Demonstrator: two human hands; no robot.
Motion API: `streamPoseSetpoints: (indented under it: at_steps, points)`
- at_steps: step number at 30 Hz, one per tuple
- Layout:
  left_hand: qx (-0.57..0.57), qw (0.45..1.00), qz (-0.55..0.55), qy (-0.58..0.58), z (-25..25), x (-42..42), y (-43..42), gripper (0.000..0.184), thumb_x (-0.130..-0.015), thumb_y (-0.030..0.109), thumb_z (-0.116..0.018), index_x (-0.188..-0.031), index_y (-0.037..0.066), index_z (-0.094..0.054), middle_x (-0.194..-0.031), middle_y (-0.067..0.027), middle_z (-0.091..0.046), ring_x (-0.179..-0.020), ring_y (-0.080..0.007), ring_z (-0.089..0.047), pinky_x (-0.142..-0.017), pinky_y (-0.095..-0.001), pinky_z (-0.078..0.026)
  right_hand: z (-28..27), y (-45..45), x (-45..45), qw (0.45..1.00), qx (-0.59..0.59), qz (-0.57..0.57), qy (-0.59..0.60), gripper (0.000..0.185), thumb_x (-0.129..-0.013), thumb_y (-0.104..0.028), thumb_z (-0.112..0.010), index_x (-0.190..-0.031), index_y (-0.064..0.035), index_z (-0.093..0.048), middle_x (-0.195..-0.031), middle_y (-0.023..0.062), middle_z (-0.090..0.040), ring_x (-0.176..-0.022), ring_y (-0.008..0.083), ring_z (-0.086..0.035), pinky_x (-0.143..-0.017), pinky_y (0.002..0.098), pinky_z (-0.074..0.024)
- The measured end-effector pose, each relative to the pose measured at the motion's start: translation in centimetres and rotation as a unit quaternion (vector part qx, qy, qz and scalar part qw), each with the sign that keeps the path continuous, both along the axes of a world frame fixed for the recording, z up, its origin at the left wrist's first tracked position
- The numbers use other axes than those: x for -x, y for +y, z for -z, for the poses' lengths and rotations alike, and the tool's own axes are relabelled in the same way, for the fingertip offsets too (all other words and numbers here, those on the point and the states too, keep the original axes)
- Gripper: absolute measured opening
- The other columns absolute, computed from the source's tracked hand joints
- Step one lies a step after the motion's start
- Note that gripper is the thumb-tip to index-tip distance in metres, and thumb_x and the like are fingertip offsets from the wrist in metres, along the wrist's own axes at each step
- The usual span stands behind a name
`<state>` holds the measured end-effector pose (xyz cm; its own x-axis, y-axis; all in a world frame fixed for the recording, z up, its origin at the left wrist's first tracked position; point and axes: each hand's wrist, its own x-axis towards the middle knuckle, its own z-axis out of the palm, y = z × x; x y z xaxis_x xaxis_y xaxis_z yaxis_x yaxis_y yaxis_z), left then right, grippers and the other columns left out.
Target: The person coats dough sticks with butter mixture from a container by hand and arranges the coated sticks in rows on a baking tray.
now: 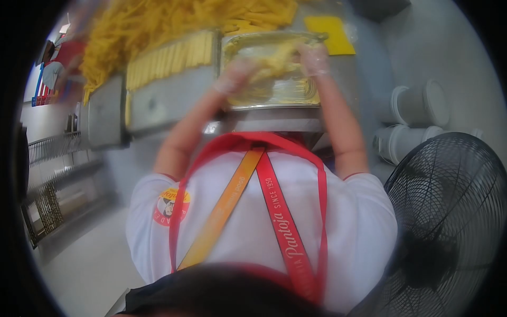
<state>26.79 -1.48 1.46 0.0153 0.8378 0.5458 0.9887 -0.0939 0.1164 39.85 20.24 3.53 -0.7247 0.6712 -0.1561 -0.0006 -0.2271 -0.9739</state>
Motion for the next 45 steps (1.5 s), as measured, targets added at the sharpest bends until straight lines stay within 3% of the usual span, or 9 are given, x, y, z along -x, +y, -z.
streamPoseSetpoints:
  at_steps: [3, 10, 13, 20, 26, 28, 35, 40, 45]
  points:
    - [-0.005, 0.998, 0.001, 0.063, 0.2, 0.8, -0.2, 0.019, -0.091, 0.019, -0.050, -0.106, 0.007, -0.054, -0.078, -0.0140, -0.057, -0.071, -0.0312, -0.060, -0.058, -0.0414, -0.050, 0.6, 0.7, -0.3, 0.975, -0.184, 0.011, -0.123, 0.020, -0.084, -0.008, -0.067, -0.099, 0.0047, -0.060, -0.092, 0.0118, -0.065, -0.071, 0.0180, -0.066, -0.056, 0.0280, -0.0591]
    - [0.012, 0.999, -0.020, 0.043, 0.5, 0.6, -0.5, 0.018, -0.091, 0.019, -0.050, -0.106, 0.009, -0.054, -0.077, -0.0135, -0.058, -0.069, -0.0302, -0.060, -0.056, -0.0406, -0.049, -1.0, -1.0, 0.2, 0.989, 0.013, -0.054, 0.136, 0.022, -0.085, -0.013, -0.067, -0.100, 0.0019, -0.061, -0.091, 0.0090, -0.066, -0.074, 0.0201, -0.067, -0.062, 0.0300, -0.0584]
    - [0.015, 0.999, -0.046, 0.005, 1.6, 0.8, -0.4, 0.016, -0.089, 0.017, -0.053, -0.101, 0.008, -0.055, -0.079, -0.0145, -0.059, -0.071, -0.0316, -0.061, -0.058, -0.0414, -0.049, 1.0, 0.5, 0.1, 0.895, -0.411, -0.045, -0.168, 0.022, -0.084, -0.015, -0.069, -0.100, 0.0002, -0.063, -0.090, 0.0075, -0.067, -0.073, 0.0182, -0.067, -0.060, 0.0277, -0.0553]
    - [0.035, 0.923, -0.230, -0.307, 0.3, -0.9, 0.2, 0.023, -0.075, 0.019, -0.065, -0.092, 0.003, -0.065, -0.085, -0.0209, -0.065, -0.078, -0.0374, -0.063, -0.071, -0.0440, -0.050, -1.5, -3.1, -0.5, 0.991, -0.053, -0.008, 0.120, 0.025, -0.078, -0.021, -0.074, -0.091, -0.0023, -0.063, -0.086, 0.0088, -0.066, -0.078, 0.0204, -0.063, -0.069, 0.0317, -0.0501]
    - [0.121, 0.808, -0.305, -0.490, -1.9, -1.7, 0.3, 0.021, -0.070, 0.020, -0.066, -0.083, 0.004, -0.068, -0.085, -0.0242, -0.066, -0.080, -0.0388, -0.064, -0.076, -0.0428, -0.051, 9.2, -0.6, 0.7, 0.965, -0.253, 0.034, 0.064, 0.025, -0.079, -0.020, -0.074, -0.093, -0.0027, -0.062, -0.085, 0.0081, -0.066, -0.074, 0.0213, -0.064, -0.069, 0.0324, -0.0504]
    - [0.120, 0.814, -0.304, -0.481, -1.1, -1.3, 0.4, 0.021, -0.068, 0.020, -0.066, -0.081, 0.004, -0.068, -0.083, -0.0244, -0.066, -0.081, -0.0389, -0.064, -0.076, -0.0426, -0.051, 3.4, -2.4, -0.7, 0.866, -0.479, -0.057, -0.136, 0.023, -0.092, -0.001, -0.049, -0.114, 0.0025, -0.054, -0.107, 0.0143, -0.063, -0.095, 0.0234, -0.064, -0.082, 0.0331, -0.0567]
    - [0.098, 0.908, -0.251, -0.321, 4.0, 0.3, 0.1, 0.021, -0.065, 0.021, -0.066, -0.078, 0.005, -0.069, -0.081, -0.0240, -0.065, -0.080, -0.0383, -0.064, -0.074, -0.0418, -0.051, 7.0, -2.0, -0.6, 0.980, -0.128, -0.105, 0.115, 0.028, -0.087, -0.006, -0.061, -0.114, 0.0002, -0.057, -0.105, 0.0094, -0.066, -0.091, 0.0191, -0.065, -0.086, 0.0303, -0.0547]
    - [0.127, 0.863, -0.272, -0.406, 0.9, -0.6, 0.2, 0.021, -0.063, 0.022, -0.067, -0.075, 0.005, -0.069, -0.081, -0.0234, -0.066, -0.077, -0.0382, -0.063, -0.071, -0.0412, -0.051, 6.1, 0.2, -0.3, 0.918, -0.397, 0.018, -0.006, 0.016, -0.081, -0.009, -0.069, -0.095, -0.0021, -0.066, -0.091, 0.0082, -0.068, -0.080, 0.0189, -0.065, -0.070, 0.0319, -0.0513]
    - [0.149, 0.922, -0.232, -0.273, 4.2, 0.4, -0.1, 0.021, -0.063, 0.022, -0.067, -0.075, 0.005, -0.069, -0.079, -0.0230, -0.065, -0.076, -0.0368, -0.063, -0.071, -0.0403, -0.051, 4.7, -2.3, -0.9, 0.975, -0.176, -0.064, 0.117, 0.026, -0.086, -0.009, -0.066, -0.108, 0.0028, -0.060, -0.103, 0.0101, -0.067, -0.084, 0.0181, -0.066, -0.074, 0.0274, -0.0555]
